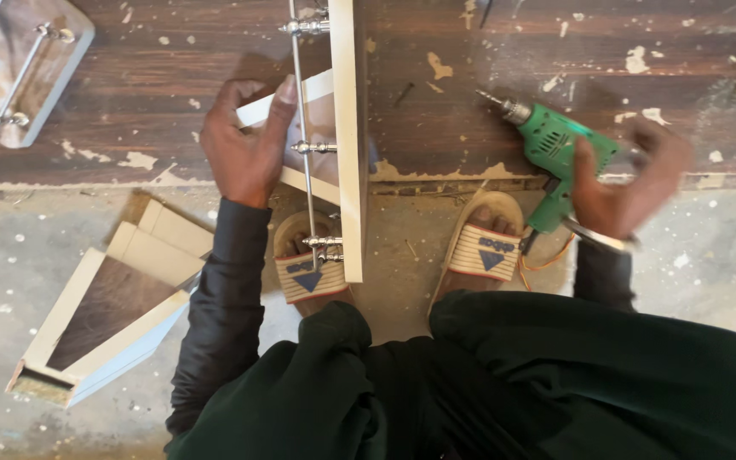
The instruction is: The person uses a green power drill to drive screws into a wooden frame with metal rods. They repeatedly position the frame, drill, and reposition it to secure multiple fasteners. The person also handles a transparent sheet and additional wooden components during the process.
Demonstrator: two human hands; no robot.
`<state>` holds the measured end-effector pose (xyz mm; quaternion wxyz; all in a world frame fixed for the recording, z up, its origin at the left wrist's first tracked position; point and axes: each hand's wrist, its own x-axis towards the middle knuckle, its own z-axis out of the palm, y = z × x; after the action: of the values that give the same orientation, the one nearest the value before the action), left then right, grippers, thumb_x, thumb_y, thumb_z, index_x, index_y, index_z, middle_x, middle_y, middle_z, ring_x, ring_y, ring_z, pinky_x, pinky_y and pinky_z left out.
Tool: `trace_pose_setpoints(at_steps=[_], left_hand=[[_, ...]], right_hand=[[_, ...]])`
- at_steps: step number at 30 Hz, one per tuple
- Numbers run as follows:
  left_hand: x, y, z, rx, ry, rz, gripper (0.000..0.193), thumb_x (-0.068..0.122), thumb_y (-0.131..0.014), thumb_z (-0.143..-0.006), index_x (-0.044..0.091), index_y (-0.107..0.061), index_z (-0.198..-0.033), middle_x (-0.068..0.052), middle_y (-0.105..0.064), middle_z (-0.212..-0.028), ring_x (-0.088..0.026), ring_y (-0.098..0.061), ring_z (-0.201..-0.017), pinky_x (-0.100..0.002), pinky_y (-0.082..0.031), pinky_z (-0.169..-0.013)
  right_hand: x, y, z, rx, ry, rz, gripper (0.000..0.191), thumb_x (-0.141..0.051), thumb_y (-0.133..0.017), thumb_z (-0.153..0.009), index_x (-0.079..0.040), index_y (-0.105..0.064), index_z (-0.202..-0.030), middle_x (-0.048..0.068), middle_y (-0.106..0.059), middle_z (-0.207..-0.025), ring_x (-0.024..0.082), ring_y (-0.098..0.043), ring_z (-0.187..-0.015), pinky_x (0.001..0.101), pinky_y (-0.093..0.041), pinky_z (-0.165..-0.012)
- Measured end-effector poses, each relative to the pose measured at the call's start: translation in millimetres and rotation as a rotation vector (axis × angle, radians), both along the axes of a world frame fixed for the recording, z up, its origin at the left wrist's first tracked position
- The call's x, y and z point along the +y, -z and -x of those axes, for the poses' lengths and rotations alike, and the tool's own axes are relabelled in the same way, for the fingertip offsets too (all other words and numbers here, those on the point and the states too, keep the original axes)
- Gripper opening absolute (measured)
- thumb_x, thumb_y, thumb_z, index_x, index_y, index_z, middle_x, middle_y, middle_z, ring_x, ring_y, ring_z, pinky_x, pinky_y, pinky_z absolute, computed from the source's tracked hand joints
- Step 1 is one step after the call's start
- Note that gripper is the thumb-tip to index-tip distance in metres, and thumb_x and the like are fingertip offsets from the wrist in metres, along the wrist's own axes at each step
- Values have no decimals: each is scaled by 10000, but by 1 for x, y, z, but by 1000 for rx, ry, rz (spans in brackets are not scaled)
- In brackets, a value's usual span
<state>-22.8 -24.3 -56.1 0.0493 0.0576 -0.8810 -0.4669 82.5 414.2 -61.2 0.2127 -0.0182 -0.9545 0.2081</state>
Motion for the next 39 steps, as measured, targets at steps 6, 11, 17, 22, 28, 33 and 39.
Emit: trace_pose_setpoints(at_steps=[6, 11, 17, 22, 28, 33, 39], left_hand=[[5, -8, 3, 35, -29, -11, 458, 454, -650, -1070, 14, -722, -969, -132, -769, -944, -238, -749, -931, -402, -564, -868], [5, -12, 7, -5, -81, -23, 454, 414, -585, -1093, 6, -664, -911, -147, -706, -816, -245, -672, -769, -403, -543, -755], [0, -17, 6, 12, -62, -18, 440, 401, -570, -1103, 6, -665, -935, -142, -717, -841, -269, -708, -772, -394, -546, -736], [-2, -20, 7, 45, -52, -39, 417, 391, -585, -1078, 3, -679, -957, -156, -734, -887, -297, -739, -828, -404, -556, -725], [-5, -17, 7, 47, -66, -12, 416, 401, -603, -1064, 6, -682, -960, -179, -738, -928, -325, -734, -871, -426, -547, -783], [-7, -14, 7, 46, -48, 12, 430, 399, -587, -1076, -13, -680, -993, -197, -732, -950, -351, -721, -888, -450, -532, -805], [-5, -15, 8, 50, -29, 47, 447, 401, -584, -1089, -21, -689, -984, -217, -732, -953, -346, -728, -907, -454, -536, -827]], right_hand=[[-94, 11, 93, -215, -549, -133, 510, -110, -825, -882, -49, -663, -1362, 170, -611, -1261, 350, -572, -1172, 474, -528, -988], [-148, 27, 141, -182, -742, -319, 374, -81, -727, -877, -111, -684, -1247, 121, -600, -1147, 309, -564, -1062, 420, -519, -923], [-160, 43, 148, -241, -739, -387, 294, -46, -665, -873, -54, -654, -1167, 140, -570, -1065, 307, -566, -1020, 412, -527, -881], [-137, 30, 134, -264, -612, -318, 162, -65, -700, -952, -14, -612, -1077, 173, -596, -1020, 343, -580, -974, 461, -501, -829], [-108, 14, 127, -303, -605, -231, 247, 31, -653, -863, 3, -590, -1101, 214, -594, -1023, 405, -580, -978, 507, -513, -853], [-99, 22, 118, -228, -605, -255, 247, 64, -624, -881, 44, -635, -1127, 236, -595, -1036, 394, -606, -969, 484, -544, -899], [-91, 26, 114, -328, -601, -202, 229, 51, -627, -885, 39, -665, -1111, 195, -600, -963, 374, -618, -913, 477, -550, -843]])
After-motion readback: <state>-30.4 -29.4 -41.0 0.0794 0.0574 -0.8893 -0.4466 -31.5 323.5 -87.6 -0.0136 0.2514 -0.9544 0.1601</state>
